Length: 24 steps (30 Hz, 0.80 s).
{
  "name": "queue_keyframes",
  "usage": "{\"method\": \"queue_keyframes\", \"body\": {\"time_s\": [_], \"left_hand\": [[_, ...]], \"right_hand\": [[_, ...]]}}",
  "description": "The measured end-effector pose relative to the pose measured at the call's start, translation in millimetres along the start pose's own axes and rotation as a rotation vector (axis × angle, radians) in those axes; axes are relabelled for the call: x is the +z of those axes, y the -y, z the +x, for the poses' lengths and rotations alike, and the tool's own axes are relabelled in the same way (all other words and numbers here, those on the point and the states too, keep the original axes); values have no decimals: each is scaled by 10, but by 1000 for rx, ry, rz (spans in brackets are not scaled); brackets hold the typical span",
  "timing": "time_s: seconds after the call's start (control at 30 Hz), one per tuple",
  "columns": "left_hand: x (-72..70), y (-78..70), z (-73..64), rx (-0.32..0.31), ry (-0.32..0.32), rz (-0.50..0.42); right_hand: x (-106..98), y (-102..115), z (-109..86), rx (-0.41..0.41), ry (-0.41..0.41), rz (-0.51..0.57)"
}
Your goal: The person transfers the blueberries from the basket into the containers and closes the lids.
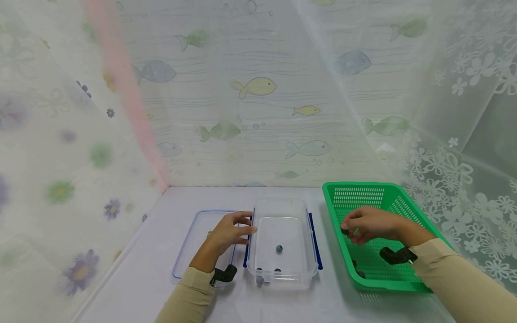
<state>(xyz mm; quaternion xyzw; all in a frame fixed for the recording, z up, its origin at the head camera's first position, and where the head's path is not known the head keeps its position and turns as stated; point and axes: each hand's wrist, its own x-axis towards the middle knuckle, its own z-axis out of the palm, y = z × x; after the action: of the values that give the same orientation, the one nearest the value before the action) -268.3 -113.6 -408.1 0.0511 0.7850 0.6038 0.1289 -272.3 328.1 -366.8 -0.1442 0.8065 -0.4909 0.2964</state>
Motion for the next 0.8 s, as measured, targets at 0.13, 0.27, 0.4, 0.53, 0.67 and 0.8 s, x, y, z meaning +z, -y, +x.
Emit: {"method": "queue_keyframes", "body": {"time_s": [0.13,0.27,0.4,0.53,0.67,0.8], "left_hand": [[0,-25,-21,-6,-2,-2],[4,-39,-33,-6,-4,3],[5,-29,-26,-2,-6,8],[-1,-17,-15,-7,-8,7],[0,-20,-16,-11,-10,2],[5,-26,-20,-5,-8,-4]], "right_hand": [[-3,54,-6,-13,-7,6],[-9,124,-17,-46,-9,15],[15,217,-10,-92,-2,34],[89,316,24,-130,16,49],[187,389,90,-148,19,61],[267,432,173,-156,15,60]]}}
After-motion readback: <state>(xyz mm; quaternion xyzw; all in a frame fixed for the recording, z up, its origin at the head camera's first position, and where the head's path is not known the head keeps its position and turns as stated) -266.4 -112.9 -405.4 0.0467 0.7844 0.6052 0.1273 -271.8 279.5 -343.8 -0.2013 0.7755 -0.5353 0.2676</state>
